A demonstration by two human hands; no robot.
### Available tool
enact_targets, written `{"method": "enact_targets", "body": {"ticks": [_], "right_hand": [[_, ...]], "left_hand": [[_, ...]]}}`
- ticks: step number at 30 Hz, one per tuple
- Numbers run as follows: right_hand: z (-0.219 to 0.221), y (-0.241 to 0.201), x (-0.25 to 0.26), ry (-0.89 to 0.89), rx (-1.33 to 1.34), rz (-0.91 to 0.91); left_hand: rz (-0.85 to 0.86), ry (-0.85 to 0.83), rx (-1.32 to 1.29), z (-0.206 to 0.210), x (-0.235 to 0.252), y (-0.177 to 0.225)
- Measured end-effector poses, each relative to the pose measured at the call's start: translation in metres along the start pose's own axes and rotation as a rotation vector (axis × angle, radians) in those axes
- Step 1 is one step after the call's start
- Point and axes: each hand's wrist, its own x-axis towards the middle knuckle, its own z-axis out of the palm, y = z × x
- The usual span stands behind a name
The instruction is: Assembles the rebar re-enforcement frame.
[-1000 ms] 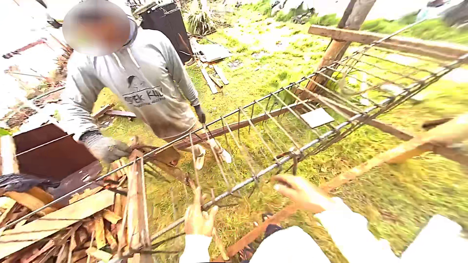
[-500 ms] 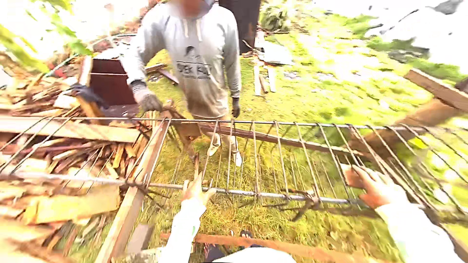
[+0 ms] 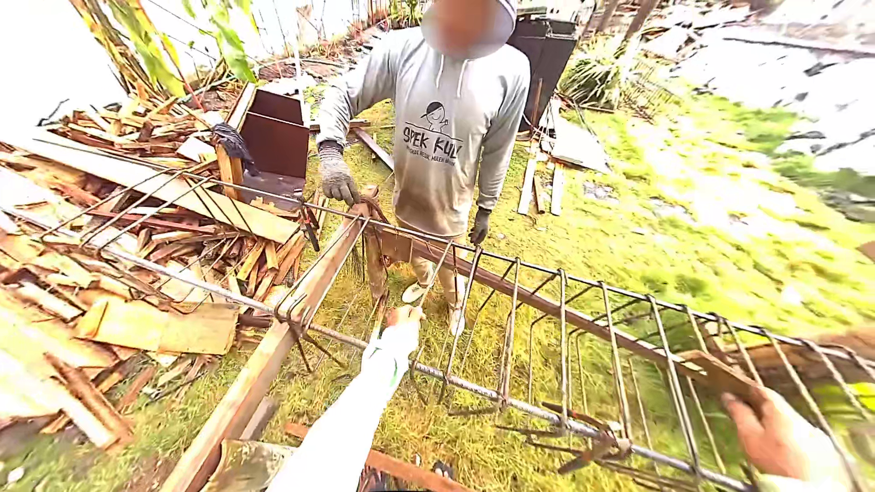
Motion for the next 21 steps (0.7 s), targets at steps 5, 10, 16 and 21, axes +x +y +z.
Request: {"method": "enact_targets", "body": {"ticks": [5,10,16,21], "right_hand": [[0.016,-0.127,-0.004,-0.200,0.131,-0.340],[0.025,-0.281,-0.014,-0.491,0.104,-0.515],[0.065,-0.390,0.000,-0.663,-0.222,-0.604],[0.097,-0.412,-0.003,-0.765,-0.396,-0.564]], "left_hand": [[0.051,0.052,0.066,-0.003,-0.008,0.000],[0.045,0.078,0.014,-0.012,-0.015,0.002],[0.087,0.027,0.063,-0.014,-0.014,0.002],[0.143,-0.095,0.206,-0.030,-0.025,-0.002]]}}
